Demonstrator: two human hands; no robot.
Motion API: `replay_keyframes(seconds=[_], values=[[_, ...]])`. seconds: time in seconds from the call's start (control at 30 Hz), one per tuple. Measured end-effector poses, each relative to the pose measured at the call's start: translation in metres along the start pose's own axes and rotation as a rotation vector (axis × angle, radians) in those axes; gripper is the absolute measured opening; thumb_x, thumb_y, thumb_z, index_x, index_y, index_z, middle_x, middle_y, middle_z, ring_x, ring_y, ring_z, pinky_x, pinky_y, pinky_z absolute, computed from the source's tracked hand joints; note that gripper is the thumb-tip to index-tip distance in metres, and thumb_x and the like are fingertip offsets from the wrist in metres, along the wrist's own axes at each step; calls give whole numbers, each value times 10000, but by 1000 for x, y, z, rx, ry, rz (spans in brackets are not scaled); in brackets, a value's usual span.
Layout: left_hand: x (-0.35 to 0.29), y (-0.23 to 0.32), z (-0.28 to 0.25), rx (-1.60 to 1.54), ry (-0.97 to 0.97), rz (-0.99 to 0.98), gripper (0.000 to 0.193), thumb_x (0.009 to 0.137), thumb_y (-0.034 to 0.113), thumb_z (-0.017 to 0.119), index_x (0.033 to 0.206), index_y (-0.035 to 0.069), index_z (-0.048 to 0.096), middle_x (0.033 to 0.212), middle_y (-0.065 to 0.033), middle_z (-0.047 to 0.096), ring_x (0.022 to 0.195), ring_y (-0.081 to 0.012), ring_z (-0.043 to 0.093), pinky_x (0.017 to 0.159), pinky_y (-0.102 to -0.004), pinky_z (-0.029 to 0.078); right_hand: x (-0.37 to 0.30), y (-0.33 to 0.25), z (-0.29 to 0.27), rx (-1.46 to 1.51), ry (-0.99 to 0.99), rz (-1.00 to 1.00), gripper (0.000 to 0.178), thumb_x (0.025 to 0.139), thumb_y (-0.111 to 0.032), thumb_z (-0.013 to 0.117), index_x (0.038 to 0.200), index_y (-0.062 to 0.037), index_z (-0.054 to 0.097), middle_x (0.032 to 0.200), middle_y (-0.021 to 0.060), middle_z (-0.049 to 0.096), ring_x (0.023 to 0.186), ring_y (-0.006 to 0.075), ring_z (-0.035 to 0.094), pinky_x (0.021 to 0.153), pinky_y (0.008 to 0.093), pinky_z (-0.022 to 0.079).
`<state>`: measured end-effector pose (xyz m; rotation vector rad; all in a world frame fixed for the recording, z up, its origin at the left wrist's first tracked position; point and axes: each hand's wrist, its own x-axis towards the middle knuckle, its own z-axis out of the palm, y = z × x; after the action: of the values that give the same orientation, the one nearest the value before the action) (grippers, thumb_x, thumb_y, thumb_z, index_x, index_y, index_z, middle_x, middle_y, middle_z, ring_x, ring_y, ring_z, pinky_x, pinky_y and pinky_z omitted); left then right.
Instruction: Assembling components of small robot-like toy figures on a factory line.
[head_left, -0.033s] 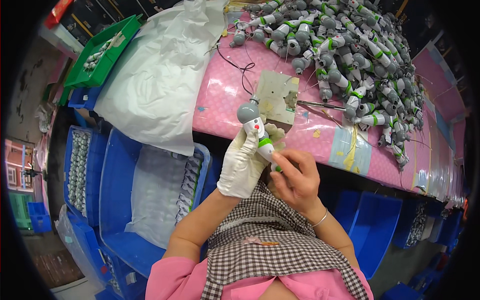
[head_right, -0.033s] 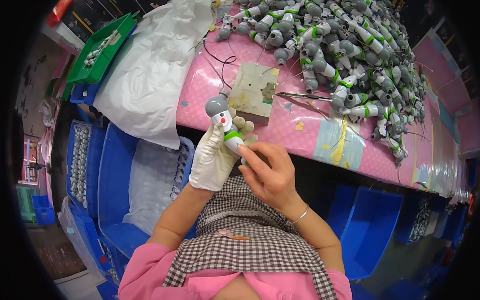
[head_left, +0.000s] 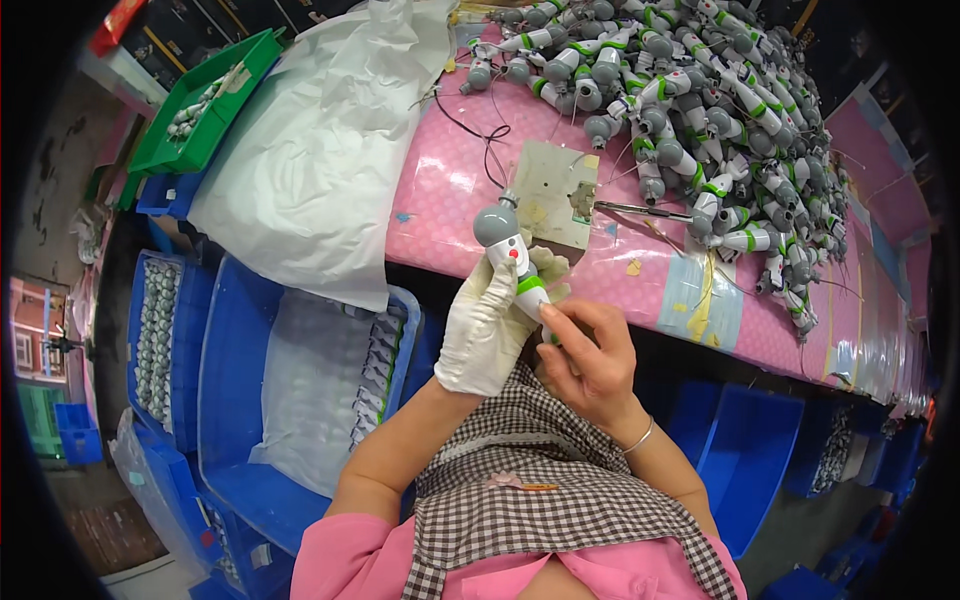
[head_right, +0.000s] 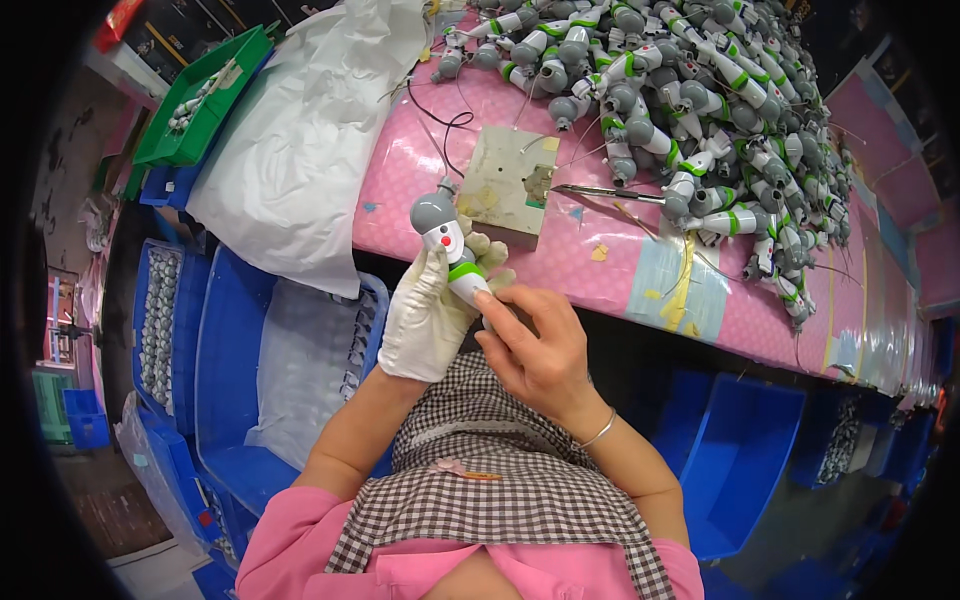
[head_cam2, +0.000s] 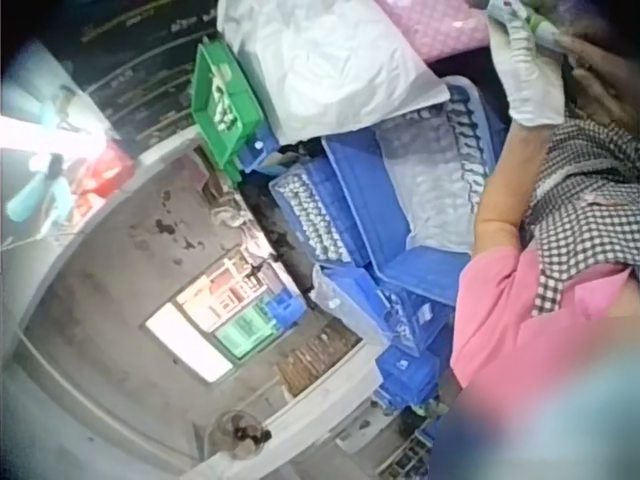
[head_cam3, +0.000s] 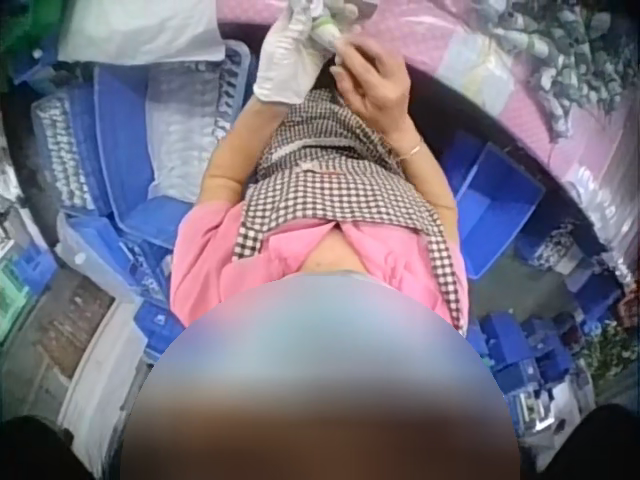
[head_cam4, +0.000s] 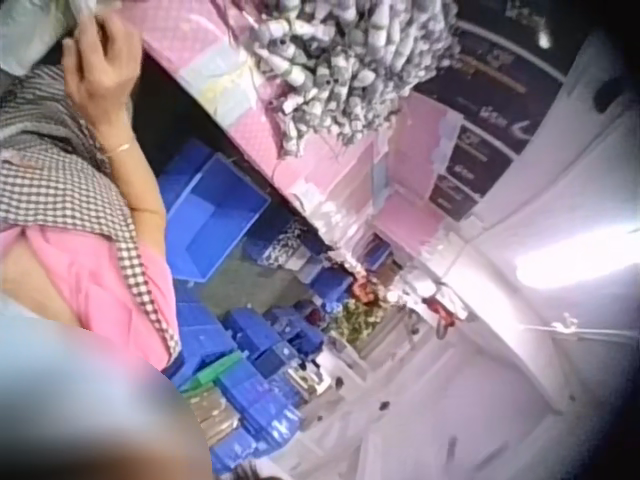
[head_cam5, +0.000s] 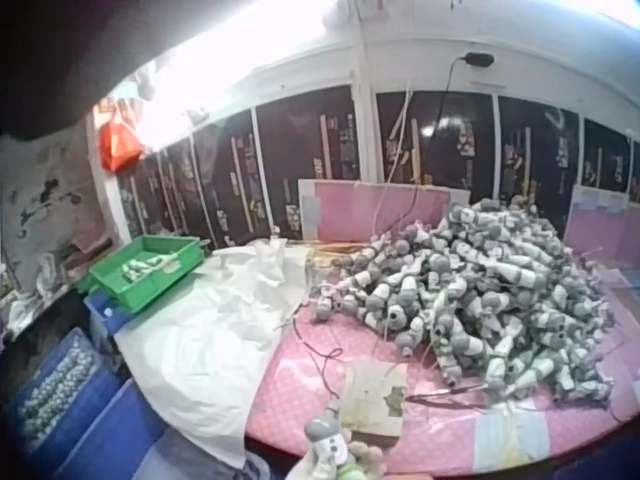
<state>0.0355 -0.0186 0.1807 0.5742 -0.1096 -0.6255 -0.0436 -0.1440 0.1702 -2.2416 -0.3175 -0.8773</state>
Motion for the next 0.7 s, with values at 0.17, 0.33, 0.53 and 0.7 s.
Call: replay_keyframes(seconds=[0.17, 0.33, 0.53, 0.7], values=[[1, -2, 3, 29, 6, 37, 338, 944, 225, 483, 1219, 34, 440, 1121, -114, 568, 1080, -241, 554, 934, -384, 463, -4, -1, 6, -2, -18, 30, 480, 672, 0, 696, 1141, -31, 598, 999, 123, 568, 848, 252, 547, 703, 324, 469], [2, -2, 3, 64, 11, 59, 339, 945, 227, 480, 1216, 29, 435, 1113, -120, 570, 1062, -240, 561, 932, -381, 463, -3, 0, 8, 16, 27, 46, 528, 626, 19, 712, 1138, -59, 607, 964, 104, 576, 816, 251, 558, 684, 344, 478], [-1, -3, 6, 176, 45, 94, 337, 941, 219, 499, 1202, 20, 429, 1104, -126, 572, 1047, -218, 567, 915, -350, 473, -6, 1, 10, 77, 50, 62, 497, 629, 41, 703, 1110, -49, 618, 1003, 117, 593, 866, 269, 584, 731, 351, 487], [-4, -4, 6, 286, 83, 153, 439, 904, 247, 555, 1258, 36, 404, 1134, -132, 558, 1089, -277, 548, 951, -428, 453, -9, 4, 11, 100, 60, 65, 446, 652, 49, 688, 1085, -38, 628, 1016, 134, 612, 879, 283, 602, 750, 354, 499]])
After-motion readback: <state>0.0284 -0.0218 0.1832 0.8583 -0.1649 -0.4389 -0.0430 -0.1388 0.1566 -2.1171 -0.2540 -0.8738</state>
